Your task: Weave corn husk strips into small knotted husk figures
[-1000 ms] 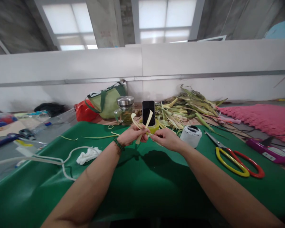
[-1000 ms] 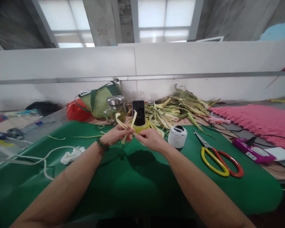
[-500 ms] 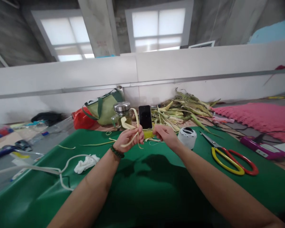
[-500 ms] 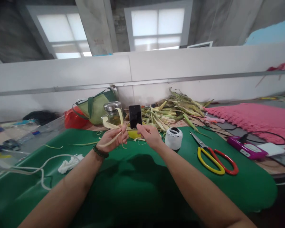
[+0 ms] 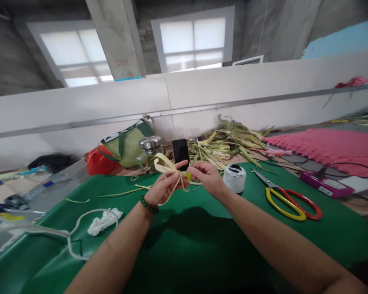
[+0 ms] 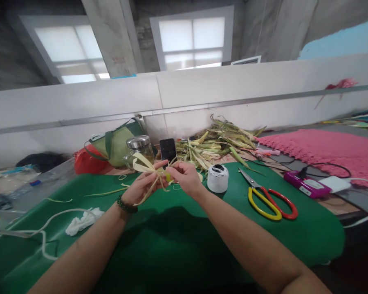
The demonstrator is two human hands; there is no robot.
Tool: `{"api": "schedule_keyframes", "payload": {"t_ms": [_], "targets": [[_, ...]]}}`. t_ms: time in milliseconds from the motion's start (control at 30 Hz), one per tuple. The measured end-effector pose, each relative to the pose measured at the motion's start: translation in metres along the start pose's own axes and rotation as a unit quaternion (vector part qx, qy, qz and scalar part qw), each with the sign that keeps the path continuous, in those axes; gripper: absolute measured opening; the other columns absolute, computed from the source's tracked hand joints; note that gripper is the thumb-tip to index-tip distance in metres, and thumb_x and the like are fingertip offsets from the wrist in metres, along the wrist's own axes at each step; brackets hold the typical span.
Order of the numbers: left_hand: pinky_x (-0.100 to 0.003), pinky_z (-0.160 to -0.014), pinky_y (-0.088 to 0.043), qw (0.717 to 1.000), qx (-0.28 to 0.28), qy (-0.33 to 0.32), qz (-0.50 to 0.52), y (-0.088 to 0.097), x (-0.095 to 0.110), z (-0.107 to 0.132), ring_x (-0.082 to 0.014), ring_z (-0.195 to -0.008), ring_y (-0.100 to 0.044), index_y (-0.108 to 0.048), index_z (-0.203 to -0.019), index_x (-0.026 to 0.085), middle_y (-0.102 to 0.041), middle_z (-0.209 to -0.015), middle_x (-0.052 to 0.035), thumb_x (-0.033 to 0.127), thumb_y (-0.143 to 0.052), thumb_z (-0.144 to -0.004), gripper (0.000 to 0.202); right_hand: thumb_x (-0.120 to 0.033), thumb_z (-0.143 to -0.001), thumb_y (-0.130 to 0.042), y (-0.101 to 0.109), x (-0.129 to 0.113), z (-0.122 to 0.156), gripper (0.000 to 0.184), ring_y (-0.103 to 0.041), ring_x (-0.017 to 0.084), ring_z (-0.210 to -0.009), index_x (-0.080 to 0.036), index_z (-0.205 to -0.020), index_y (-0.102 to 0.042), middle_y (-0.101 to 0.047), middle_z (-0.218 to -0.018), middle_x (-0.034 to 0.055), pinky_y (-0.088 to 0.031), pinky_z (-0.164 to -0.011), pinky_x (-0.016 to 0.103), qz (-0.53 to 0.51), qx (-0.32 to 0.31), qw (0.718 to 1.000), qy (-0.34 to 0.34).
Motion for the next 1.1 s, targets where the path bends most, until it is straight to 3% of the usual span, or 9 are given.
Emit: {"api": "schedule_keyframes", "payload": {"t_ms": [133, 367, 567, 667, 800, 900, 1100], "targets": [[-0.032, -0.079, -0.049, 1.000, 0.026, -0.001, -0.005, 0.010, -0.003, -0.002, -0.0167, -0.073, -0.064, -0.066, -0.111, 0.013, -0.069, -0.081, -0.0079, 0.031, -0.069, -0.075, 0.040, -0.038, -0.071, -0.064, 0.001, -0.006, 0.002, 0.032, -0.039, 0.007, -0.044, -0.018, -0.051, -0.051, -0.045, -0.048, -0.0036, -0.030, -0.044, 0.023, 0.042, 0.005, 0.999, 0.031], [-0.027, -0.070, -0.051, 0.999, 0.040, -0.015, 0.012, 0.009, 0.000, -0.004, -0.0138, -0.067, -0.064, -0.069, -0.094, 0.010, -0.069, -0.072, -0.0061, 0.025, -0.072, -0.073, 0.026, -0.037, -0.067, -0.065, 0.002, -0.002, 0.001, 0.030, -0.041, 0.007, -0.044, -0.017, -0.048, -0.052, -0.048, -0.050, -0.0029, -0.032, -0.043, 0.023, 0.008, -0.001, 1.000, -0.011], [-0.021, -0.061, -0.052, 0.997, 0.044, -0.047, 0.041, 0.006, 0.004, -0.004, -0.0121, -0.061, -0.064, -0.068, -0.082, 0.010, -0.068, -0.066, -0.0046, 0.025, -0.073, -0.072, 0.019, -0.029, -0.062, -0.064, -0.006, 0.028, 0.000, 0.028, -0.035, 0.005, -0.038, -0.017, -0.042, -0.047, -0.042, -0.039, -0.0051, -0.025, -0.041, 0.022, -0.091, -0.019, 0.988, -0.123], [-0.021, -0.061, -0.053, 0.996, 0.045, -0.042, 0.059, 0.005, 0.002, -0.005, -0.0122, -0.060, -0.064, -0.066, -0.080, 0.010, -0.068, -0.067, -0.0049, 0.025, -0.072, -0.072, 0.018, -0.026, -0.056, -0.065, -0.007, 0.046, 0.003, 0.024, -0.034, 0.004, -0.037, -0.017, -0.044, -0.047, -0.042, -0.039, -0.0059, -0.022, -0.039, 0.021, -0.135, -0.008, 0.971, -0.197], [-0.021, -0.059, -0.053, 0.992, 0.085, -0.031, 0.086, 0.012, -0.004, -0.007, -0.0107, -0.057, -0.063, -0.061, -0.078, 0.012, -0.066, -0.063, -0.0019, 0.017, -0.067, -0.076, 0.008, -0.024, -0.056, -0.065, -0.017, 0.059, 0.010, 0.023, -0.034, 0.003, -0.037, -0.016, -0.046, -0.045, -0.043, -0.040, -0.0060, -0.023, -0.039, 0.019, -0.174, -0.043, 0.946, -0.271], [-0.020, -0.059, -0.052, 0.989, 0.111, -0.010, 0.097, 0.018, -0.011, -0.008, -0.0103, -0.057, -0.063, -0.059, -0.084, 0.012, -0.065, -0.062, -0.0013, 0.012, -0.059, -0.081, 0.004, -0.024, -0.060, -0.065, -0.022, 0.062, 0.013, 0.023, -0.036, 0.003, -0.038, -0.015, -0.048, -0.047, -0.045, -0.043, -0.0057, -0.026, -0.040, 0.018, -0.181, -0.059, 0.938, -0.291], [-0.022, -0.060, -0.053, 0.992, 0.078, 0.018, 0.102, 0.007, -0.011, -0.005, -0.0124, -0.059, -0.067, -0.056, -0.116, 0.011, -0.071, -0.069, -0.0046, 0.012, -0.055, -0.082, 0.033, -0.019, -0.068, -0.061, -0.027, 0.071, 0.018, 0.015, -0.036, 0.003, -0.040, -0.014, -0.056, -0.053, -0.045, -0.046, -0.0056, -0.027, -0.040, 0.015, -0.192, -0.062, 0.920, -0.335]]}}
Point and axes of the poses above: each hand's wrist, its own z-axis away from the middle knuckle, its own y-axis out of the back of the hand, x = y × z, the point moved 10 cm from there along -z, towards the middle knuckle
